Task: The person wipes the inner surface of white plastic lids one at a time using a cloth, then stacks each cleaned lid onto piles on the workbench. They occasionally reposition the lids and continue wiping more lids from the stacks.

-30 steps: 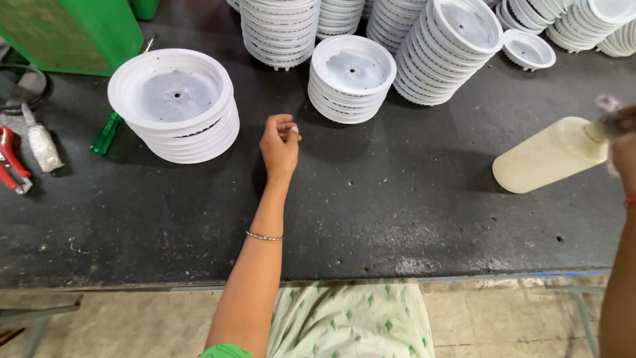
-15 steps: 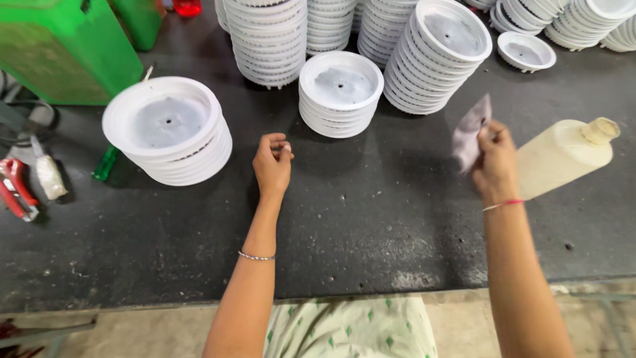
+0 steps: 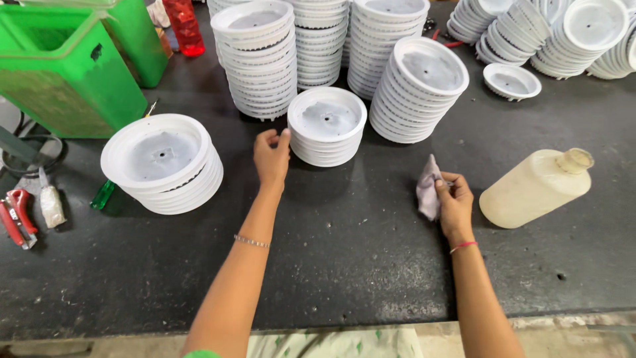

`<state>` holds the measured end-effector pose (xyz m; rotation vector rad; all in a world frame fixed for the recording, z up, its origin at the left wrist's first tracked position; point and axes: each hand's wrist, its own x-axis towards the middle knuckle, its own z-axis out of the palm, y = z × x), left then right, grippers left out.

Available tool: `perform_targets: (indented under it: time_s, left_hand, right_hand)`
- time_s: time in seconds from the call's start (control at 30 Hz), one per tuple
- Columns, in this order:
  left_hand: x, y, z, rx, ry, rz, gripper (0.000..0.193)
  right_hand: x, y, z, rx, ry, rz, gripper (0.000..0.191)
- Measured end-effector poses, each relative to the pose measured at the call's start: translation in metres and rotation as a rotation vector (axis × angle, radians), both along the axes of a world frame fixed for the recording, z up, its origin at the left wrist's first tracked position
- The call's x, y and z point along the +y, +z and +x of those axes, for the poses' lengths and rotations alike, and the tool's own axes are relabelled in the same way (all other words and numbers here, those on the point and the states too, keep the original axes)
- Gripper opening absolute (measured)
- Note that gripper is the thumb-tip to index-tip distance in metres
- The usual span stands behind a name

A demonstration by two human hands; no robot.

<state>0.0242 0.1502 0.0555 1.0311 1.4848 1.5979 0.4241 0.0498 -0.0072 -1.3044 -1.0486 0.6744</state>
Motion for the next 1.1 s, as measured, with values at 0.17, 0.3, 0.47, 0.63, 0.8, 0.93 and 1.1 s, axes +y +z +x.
perform_targets:
  time_s: [0.17,0.3,0.47,0.63,0.8,0.93,1.1]
  left_hand:
    - [0.03,0.014,0.016,0.238,0.003,-0.074,0.05]
    - [0.037,0.021,0.02,0.416,0.078,-0.051,0.046]
    - [0.04,0.03,0.021,0.448,0.087,-0.138,0.042]
    - [0.04,0.04,0.024,0.376,0.096,-0.086,0.039]
    - [0.031,0.061,0.03,0.355,0.13,0.176,0.034]
    - [0.007,0.081,0.022,0.275,0.027,0.281,0.033]
    - [-0.038,0.082,-0.003,0.036,-0.404,0.228,0.034]
  right_hand:
    - [-0.008,0.012,-0.008,0.031,0.019,0.025,0.014]
    - [-0.01,0.019,-0.012,-0.048,-0.003,0.008,0.016]
    - [-0.011,0.021,-0.016,0.037,0.042,0.015,0.017]
    - [-0.011,0.019,-0.016,0.023,0.043,0.008,0.017]
    - [-0.008,0.017,-0.015,0.042,0.033,0.008,0.017]
    - [-0.008,0.014,-0.013,0.028,0.047,0.053,0.017]
    - [-0.012,0.015,-0.013,0.049,0.043,0.048,0.017]
